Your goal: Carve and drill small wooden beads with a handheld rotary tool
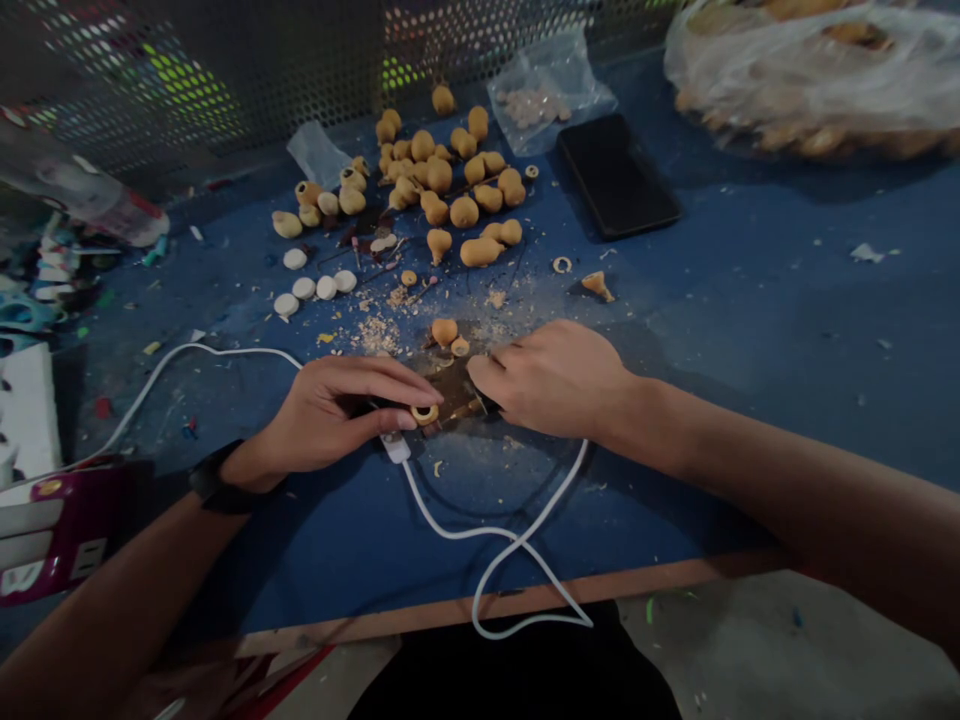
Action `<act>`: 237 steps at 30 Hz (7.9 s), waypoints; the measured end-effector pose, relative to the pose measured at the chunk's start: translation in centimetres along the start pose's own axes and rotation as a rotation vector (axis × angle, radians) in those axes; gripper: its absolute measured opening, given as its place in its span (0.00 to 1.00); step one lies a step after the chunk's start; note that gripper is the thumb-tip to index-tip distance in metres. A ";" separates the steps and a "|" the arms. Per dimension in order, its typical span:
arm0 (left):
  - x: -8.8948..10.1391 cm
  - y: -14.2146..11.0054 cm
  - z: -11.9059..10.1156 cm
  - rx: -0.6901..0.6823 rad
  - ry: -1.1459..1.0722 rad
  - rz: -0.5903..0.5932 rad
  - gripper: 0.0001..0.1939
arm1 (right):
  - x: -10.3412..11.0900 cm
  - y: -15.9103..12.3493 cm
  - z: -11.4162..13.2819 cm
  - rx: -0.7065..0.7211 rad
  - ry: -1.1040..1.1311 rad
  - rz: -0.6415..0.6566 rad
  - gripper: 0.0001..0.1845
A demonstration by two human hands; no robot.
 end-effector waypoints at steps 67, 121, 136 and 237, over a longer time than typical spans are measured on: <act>0.0 0.0 0.1 0.110 -0.009 0.050 0.08 | 0.1 -0.1 -0.1 0.010 -0.003 0.002 0.18; -0.1 -0.4 0.2 0.203 -0.041 -0.088 0.09 | -0.4 -0.1 0.0 -0.008 -0.004 -0.073 0.15; 0.3 -0.1 1.3 0.232 -0.352 -0.268 0.08 | -0.8 -0.4 -0.5 0.059 0.007 -0.122 0.13; -0.4 -0.2 0.6 0.034 0.145 -0.395 0.16 | -1.3 -0.8 0.9 0.034 0.221 -0.591 0.17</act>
Point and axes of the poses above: each hand's wrist, its own y-axis towards the middle knuckle, its own x-axis out of the back of the hand, z = x × y, the point moved 1 cm from there along y, towards the middle knuckle, and after that the axes turned 5 degrees about -z, right-handed, at the moved point
